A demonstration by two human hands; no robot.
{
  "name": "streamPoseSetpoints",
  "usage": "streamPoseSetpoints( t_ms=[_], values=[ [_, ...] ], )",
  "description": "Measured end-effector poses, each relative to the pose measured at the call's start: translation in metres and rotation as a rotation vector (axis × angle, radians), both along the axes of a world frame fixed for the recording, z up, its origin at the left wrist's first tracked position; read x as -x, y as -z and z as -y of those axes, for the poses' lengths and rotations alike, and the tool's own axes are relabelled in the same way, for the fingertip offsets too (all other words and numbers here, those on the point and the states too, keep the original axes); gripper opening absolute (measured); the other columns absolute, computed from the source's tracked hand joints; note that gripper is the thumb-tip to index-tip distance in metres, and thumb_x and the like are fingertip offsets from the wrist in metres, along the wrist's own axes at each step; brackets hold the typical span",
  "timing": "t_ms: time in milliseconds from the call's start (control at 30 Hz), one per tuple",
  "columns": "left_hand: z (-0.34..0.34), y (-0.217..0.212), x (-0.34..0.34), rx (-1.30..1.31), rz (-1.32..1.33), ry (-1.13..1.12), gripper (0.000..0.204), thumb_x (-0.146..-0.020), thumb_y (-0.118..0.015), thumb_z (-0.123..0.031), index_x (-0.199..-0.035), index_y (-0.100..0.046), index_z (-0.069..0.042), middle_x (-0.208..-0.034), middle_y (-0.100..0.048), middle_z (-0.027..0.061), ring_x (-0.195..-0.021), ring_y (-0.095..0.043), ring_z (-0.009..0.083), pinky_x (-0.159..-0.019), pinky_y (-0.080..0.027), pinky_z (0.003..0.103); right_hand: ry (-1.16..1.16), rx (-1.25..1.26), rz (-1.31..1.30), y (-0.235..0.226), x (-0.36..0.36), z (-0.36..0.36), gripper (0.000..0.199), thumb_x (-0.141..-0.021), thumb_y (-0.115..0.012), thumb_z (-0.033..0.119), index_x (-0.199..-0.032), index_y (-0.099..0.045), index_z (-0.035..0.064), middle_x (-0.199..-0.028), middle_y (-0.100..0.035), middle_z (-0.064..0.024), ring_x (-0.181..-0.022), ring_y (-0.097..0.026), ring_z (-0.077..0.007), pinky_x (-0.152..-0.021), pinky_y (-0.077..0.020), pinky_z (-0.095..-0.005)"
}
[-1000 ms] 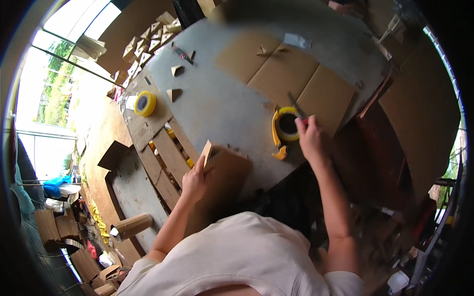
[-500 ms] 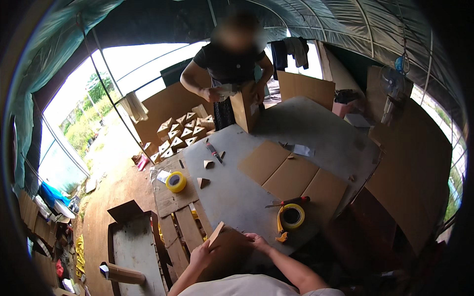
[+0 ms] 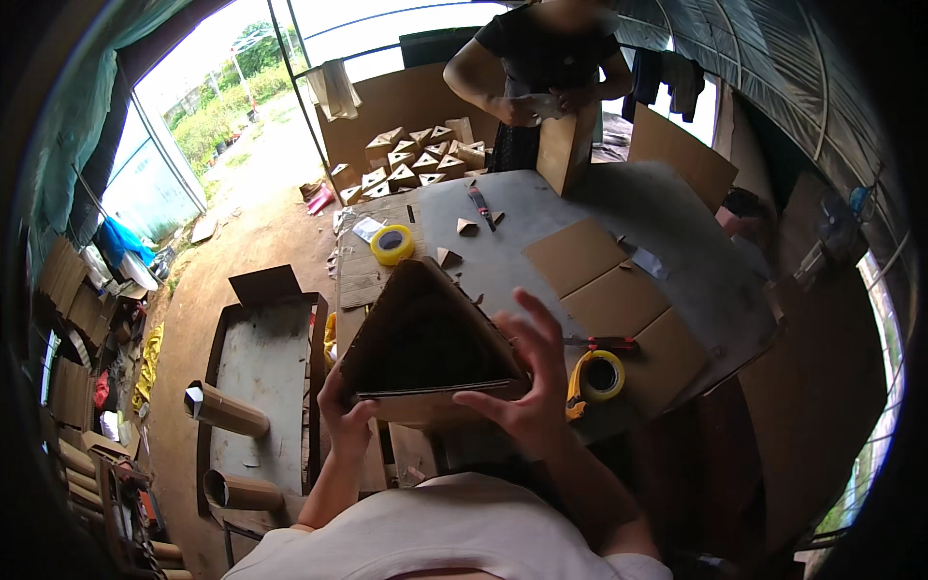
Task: The person assembles a cardboard box by folding flaps and sealing seams with a tape dispenser. They then affix a shipping label to the box and cut a larger sheet of cardboard with a utility knife.
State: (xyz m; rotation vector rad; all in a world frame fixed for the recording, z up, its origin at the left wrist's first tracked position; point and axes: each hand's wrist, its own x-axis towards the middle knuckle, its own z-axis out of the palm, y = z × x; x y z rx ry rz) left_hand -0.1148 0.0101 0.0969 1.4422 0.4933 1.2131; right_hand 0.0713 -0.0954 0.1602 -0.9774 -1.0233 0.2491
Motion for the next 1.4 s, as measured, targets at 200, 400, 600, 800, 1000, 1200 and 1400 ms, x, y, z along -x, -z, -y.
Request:
streamPoseSetpoints(
  t_ms=[200,400,600,800,1000,1200,1400],
  values=[
    [0.014,-0.031,-0.034,0.118,-0.107,-0.038,0.056,-0.075,-0.066,-0.008,-0.125,-0.043,0.002,-0.11,-0.057,0.0082,-0.093,-0.054,0.0114,-0.085,-0.041,0.023,0.052,0.453,-0.256,0.028,-0.021,0.015,0.045,-0.068,-0.074,0.012,-0.106,-0.055,-0.0012,-0.097,-0.06,-0.0082,-0.087,-0.056,-0.0131,-0.078,-0.0449,-0.0248],
    [0.013,-0.022,-0.033,0.047,-0.081,0.034,0.049,-0.082,-0.057,-0.005,-0.127,-0.041,0.0,-0.126,-0.047,0.0086,-0.11,-0.046,0.014,-0.094,-0.035,0.026,0.462,0.431,0.011,0.037,-0.017,-0.006,0.026,-0.078,-0.062,0.008,-0.102,-0.058,-0.0011,-0.086,-0.064,-0.0084,-0.079,-0.059,-0.0107,-0.072,-0.047,-0.0252],
    [-0.053,-0.026,-0.019,0.657,0.114,0.757,0.057,-0.089,-0.047,-0.038,-0.132,-0.034,-0.004,-0.133,-0.04,0.006,-0.119,-0.04,0.0182,-0.097,-0.034,0.034,0.417,0.386,0.117,0.036,-0.016,-0.003,0.023,-0.081,-0.058,0.007,-0.102,-0.057,-0.002,-0.09,-0.064,-0.0096,-0.082,-0.059,-0.0124,-0.074,-0.0462,-0.0252],
    [-0.094,-0.034,-0.026,0.844,-0.419,1.017,0.049,-0.088,-0.05,-0.035,-0.128,-0.038,-0.009,-0.119,-0.05,0.0053,-0.106,-0.051,0.0168,-0.083,-0.046,0.036,0.305,0.426,0.036,0.032,-0.024,0.0,0.027,-0.081,-0.059,0.008,-0.106,-0.056,-0.0024,-0.086,-0.062,-0.0073,-0.078,-0.056,-0.0097,-0.072,-0.0446,-0.0228],
    [-0.065,-0.077,-0.05,0.807,-0.846,0.851,0.036,-0.088,-0.051,-0.035,-0.113,-0.044,-0.01,-0.103,-0.056,0.0051,-0.096,-0.058,0.0169,-0.078,-0.051,0.043,0.172,0.358,0.118,0.036,-0.046,-0.003,0.027,-0.078,-0.058,0.002,-0.105,-0.058,-0.0021,-0.094,-0.064,-0.0115,-0.086,-0.06,-0.0149,-0.078,-0.0451,-0.0248],
    [-0.03,-0.091,-0.054,0.755,-1.031,0.514,0.044,-0.085,-0.056,-0.036,-0.11,-0.039,-0.005,-0.099,-0.055,0.0084,-0.09,-0.059,0.0204,-0.063,-0.055,0.041,-0.176,0.112,0.205,0.03,-0.069,-0.021,0.021,-0.072,-0.055,-0.002,-0.091,-0.063,0.0003,-0.096,-0.064,-0.0128,-0.093,-0.061,-0.0219,-0.082,-0.0477,-0.0298],
    [-0.024,-0.101,-0.071,0.717,-1.151,0.322,0.044,-0.082,-0.06,-0.038,-0.106,-0.042,-0.006,-0.092,-0.056,0.0056,-0.084,-0.059,0.0149,-0.061,-0.053,0.034,-0.171,-0.005,0.23,0.045,-0.079,-0.034,0.007,-0.07,-0.057,0.0,-0.071,-0.064,0.0005,-0.083,-0.066,-0.0115,-0.082,-0.064,-0.0227,-0.084,-0.0484,-0.0382]
  ],
)
